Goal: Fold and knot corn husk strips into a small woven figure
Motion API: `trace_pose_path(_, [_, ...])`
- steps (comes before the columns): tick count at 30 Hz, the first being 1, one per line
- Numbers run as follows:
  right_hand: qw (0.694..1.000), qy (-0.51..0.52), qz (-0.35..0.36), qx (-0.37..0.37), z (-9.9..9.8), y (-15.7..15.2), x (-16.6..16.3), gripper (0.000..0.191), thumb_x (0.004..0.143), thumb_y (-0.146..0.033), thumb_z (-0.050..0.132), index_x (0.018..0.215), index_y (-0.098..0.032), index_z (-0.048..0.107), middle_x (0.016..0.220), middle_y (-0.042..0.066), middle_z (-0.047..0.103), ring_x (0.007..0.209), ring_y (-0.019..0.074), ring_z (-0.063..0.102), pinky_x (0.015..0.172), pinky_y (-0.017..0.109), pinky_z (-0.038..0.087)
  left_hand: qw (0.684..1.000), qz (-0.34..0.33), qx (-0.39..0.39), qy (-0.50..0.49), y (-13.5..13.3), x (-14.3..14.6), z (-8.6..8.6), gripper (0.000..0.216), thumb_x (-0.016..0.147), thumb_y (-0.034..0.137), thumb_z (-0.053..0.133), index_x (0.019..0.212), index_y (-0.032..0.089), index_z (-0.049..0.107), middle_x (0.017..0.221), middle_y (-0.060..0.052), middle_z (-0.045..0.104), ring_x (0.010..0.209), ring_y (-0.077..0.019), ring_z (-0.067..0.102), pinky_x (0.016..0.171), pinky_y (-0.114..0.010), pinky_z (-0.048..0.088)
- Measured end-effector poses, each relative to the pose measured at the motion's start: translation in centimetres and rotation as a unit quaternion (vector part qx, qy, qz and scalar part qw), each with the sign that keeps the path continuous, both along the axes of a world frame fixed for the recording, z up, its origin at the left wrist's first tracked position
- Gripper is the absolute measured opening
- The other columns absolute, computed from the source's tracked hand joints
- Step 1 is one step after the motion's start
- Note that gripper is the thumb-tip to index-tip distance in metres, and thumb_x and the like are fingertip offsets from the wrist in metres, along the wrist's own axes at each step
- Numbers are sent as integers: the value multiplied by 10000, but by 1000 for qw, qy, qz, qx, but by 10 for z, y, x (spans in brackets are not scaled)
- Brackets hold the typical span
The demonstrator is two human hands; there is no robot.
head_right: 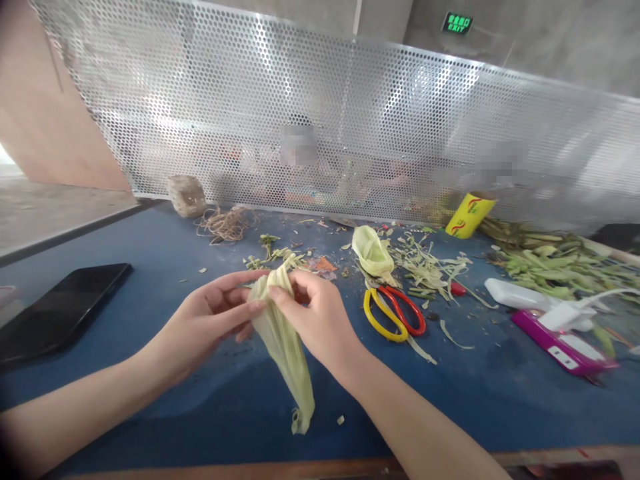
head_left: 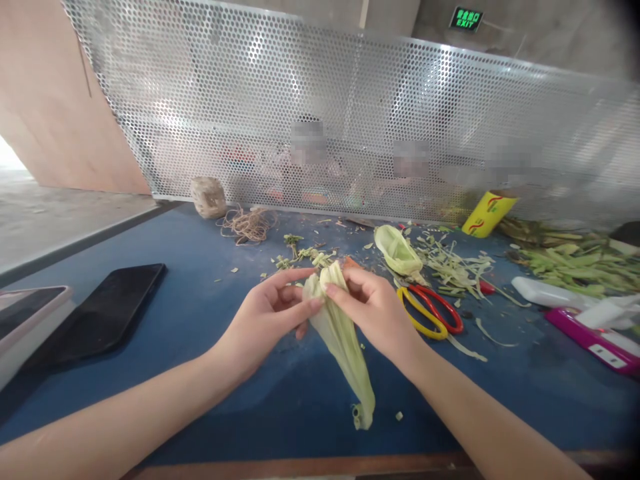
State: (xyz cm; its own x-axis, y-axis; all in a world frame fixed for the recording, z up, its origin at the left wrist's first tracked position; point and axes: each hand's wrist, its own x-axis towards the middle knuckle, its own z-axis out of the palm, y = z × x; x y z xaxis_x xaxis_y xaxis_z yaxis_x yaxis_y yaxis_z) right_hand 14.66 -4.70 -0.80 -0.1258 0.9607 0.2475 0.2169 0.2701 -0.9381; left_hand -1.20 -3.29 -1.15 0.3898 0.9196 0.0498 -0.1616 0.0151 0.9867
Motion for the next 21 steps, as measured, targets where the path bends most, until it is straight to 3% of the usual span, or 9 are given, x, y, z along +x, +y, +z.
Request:
trace_pose_path(3, [1000, 8, 1, -1, 0, 0, -2, 137, 784, -306, 526, 790, -177, 571, 721, 21, 601, 683, 151, 571, 608, 244, 441, 1000, 14, 2, 1, -1, 1, 0, 401, 670, 222, 691, 1036, 161, 540, 608, 52, 563, 419, -34, 436, 409, -162, 357])
trace_pose_path(8, [999, 41, -25, 7, 1, 0, -2, 147, 779, -307, 535, 713, -176, 544, 623, -12, 520, 618, 126, 524, 582, 235, 410, 999, 26, 23, 33, 1, 0, 1, 260, 669, 204, 689, 907, 151, 599, 610, 40, 573, 430, -31, 429, 408, -151, 351])
trace_pose_path(13, [994, 78, -71, 6, -3, -3, -8, 216, 777, -304, 537, 616, -176, 470, 547, -47, 398, 500, 78, 386, 484, 209, 341, 996, 46, 51, 51, 1, 0, 0, 149, 671, 212, 683, 786, 137, 624, 604, 27, 576, 458, -41, 436, 426, -155, 361])
trace_pose_path(16, [985, 100, -131, 41, -4, -3, -8, 271, 771, -294, 550, 570, -180, 408, 512, -67, 322, 457, 59, 321, 428, 189, 293, 995, 64, 53, 59, 1, 0, 0, 119, 668, 205, 684, 733, 132, 616, 563, 40, 553, 444, -35, 426, 425, -149, 352])
trace_pose_path(18, [974, 130, -178, 59, -4, 2, -4, 255, 770, -317, 552, 592, -185, 426, 494, -73, 333, 426, 55, 333, 391, 182, 288, 994, 78, 55, 62, 2, -1, 0, 113, 667, 200, 684, 716, 130, 611, 534, 50, 536, 433, -29, 417, 424, -141, 345])
trace_pose_path(21, [958, 219, -180, 43, -3, 12, 8, 233, 757, -374, 558, 643, -194, 466, 460, -79, 391, 347, 53, 344, 307, 174, 261, 992, 98, 55, 62, 5, -2, 2, 111, 662, 199, 686, 701, 130, 608, 508, 57, 526, 420, -26, 404, 408, -134, 334])
